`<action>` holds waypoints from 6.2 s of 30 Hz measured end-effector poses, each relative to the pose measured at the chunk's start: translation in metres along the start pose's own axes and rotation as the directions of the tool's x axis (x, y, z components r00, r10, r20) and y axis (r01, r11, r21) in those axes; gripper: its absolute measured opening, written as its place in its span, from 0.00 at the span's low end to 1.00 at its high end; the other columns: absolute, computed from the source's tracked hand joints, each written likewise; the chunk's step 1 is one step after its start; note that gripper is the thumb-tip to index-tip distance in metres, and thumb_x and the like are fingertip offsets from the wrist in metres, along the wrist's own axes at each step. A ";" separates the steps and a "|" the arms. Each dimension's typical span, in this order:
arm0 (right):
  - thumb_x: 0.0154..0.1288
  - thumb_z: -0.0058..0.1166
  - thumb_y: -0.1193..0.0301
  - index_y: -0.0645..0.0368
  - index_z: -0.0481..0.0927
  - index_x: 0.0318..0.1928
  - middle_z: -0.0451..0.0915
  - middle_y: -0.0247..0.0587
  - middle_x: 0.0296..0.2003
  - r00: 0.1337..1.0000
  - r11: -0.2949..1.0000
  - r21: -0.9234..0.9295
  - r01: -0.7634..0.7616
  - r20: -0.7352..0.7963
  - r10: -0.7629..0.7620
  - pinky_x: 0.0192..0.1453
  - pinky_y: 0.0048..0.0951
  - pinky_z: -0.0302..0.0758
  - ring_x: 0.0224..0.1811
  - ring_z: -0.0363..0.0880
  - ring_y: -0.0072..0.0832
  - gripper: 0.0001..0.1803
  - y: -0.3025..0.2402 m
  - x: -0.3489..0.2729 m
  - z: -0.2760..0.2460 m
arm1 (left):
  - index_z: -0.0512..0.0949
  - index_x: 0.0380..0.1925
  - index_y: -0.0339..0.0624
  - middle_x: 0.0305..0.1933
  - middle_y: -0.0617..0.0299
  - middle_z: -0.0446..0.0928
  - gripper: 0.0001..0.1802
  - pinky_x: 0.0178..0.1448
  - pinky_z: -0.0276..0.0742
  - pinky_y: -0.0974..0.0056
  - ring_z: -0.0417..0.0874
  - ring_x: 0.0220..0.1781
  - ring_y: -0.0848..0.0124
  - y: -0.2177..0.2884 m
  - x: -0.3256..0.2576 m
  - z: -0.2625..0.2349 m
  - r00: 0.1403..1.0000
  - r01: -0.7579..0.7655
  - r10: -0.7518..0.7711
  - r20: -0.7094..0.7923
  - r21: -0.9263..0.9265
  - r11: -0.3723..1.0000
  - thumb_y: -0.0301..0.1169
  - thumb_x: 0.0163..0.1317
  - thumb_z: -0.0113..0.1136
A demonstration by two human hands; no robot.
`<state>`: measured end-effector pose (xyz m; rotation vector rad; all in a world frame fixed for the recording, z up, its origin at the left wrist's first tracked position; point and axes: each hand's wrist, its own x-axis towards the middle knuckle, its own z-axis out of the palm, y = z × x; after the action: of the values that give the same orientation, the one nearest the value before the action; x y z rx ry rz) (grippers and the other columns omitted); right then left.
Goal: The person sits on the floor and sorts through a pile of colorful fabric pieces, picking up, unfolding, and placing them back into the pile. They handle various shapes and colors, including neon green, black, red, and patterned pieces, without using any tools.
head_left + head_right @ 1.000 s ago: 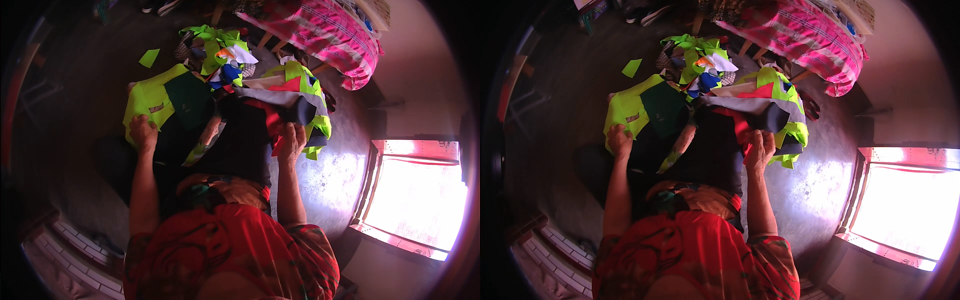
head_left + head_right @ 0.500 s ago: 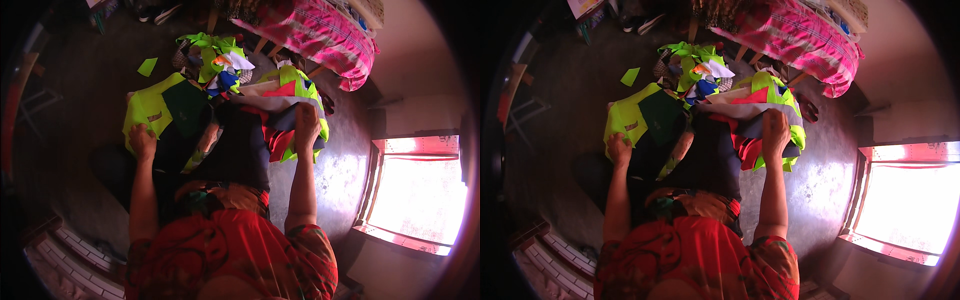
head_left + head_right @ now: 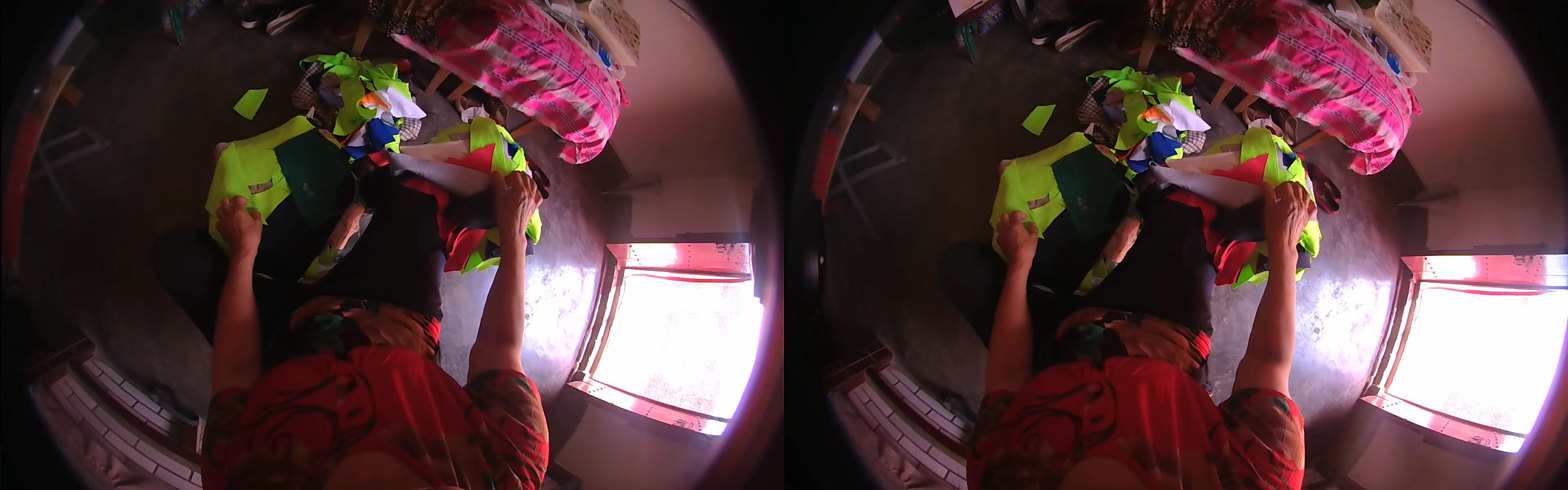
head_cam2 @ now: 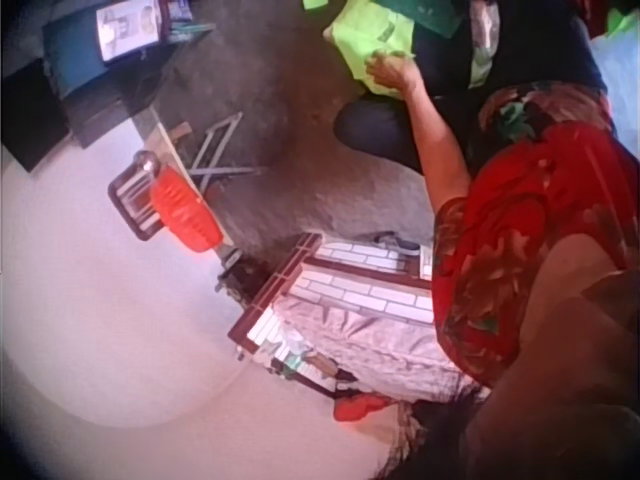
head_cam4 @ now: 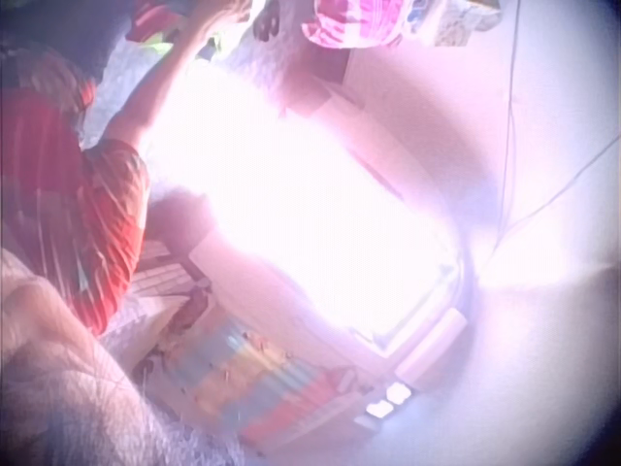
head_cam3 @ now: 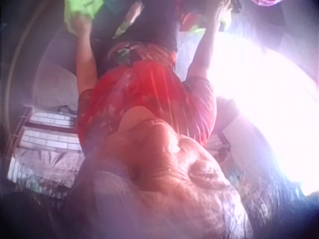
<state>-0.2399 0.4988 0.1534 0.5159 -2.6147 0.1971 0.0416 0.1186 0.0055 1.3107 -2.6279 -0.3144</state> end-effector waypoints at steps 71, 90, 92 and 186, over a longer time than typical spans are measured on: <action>0.54 0.60 0.68 0.50 0.79 0.51 0.78 0.36 0.50 0.924 0.948 0.132 0.289 0.221 -0.312 0.56 0.37 0.64 0.54 0.74 0.34 0.21 -0.064 -0.024 -0.014 | 0.75 0.39 0.42 0.48 0.55 0.70 0.14 0.50 0.73 0.48 0.73 0.52 0.53 0.001 0.002 -0.004 1.000 -0.017 0.017 -0.014 -0.047 0.999 0.30 0.52 0.64; 0.74 0.44 0.61 0.61 0.71 0.56 0.74 0.42 0.51 0.850 0.155 0.987 0.039 -0.115 0.515 0.58 0.30 0.70 0.50 0.74 0.31 0.19 0.000 -0.013 -0.060 | 0.75 0.38 0.43 0.46 0.55 0.69 0.14 0.48 0.73 0.48 0.73 0.52 0.53 0.002 0.001 -0.004 1.000 -0.005 0.005 -0.016 -0.018 1.000 0.31 0.51 0.65; 0.74 0.42 0.59 0.60 0.69 0.59 0.72 0.42 0.55 0.871 0.395 0.918 0.005 -0.199 0.450 0.62 0.33 0.68 0.55 0.72 0.34 0.21 0.008 -0.016 -0.046 | 0.75 0.38 0.43 0.47 0.55 0.69 0.14 0.49 0.73 0.48 0.73 0.52 0.53 0.001 0.002 -0.003 1.000 -0.013 0.012 -0.013 -0.028 1.000 0.31 0.51 0.65; 0.70 0.49 0.57 0.64 0.66 0.59 0.75 0.44 0.51 0.547 -0.531 0.323 -0.784 0.764 -0.343 0.60 0.34 0.70 0.52 0.75 0.32 0.26 -0.202 -0.116 0.045 | 0.79 0.36 0.41 0.40 0.56 0.78 0.15 0.53 0.73 0.58 0.78 0.47 0.55 0.019 0.007 -0.015 0.847 -0.445 0.530 0.045 -0.485 0.753 0.19 0.45 0.62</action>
<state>-0.0843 0.3412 0.0689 -0.1474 -1.8046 3.5945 0.0266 0.1224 0.0261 0.4283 -2.6722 -0.9310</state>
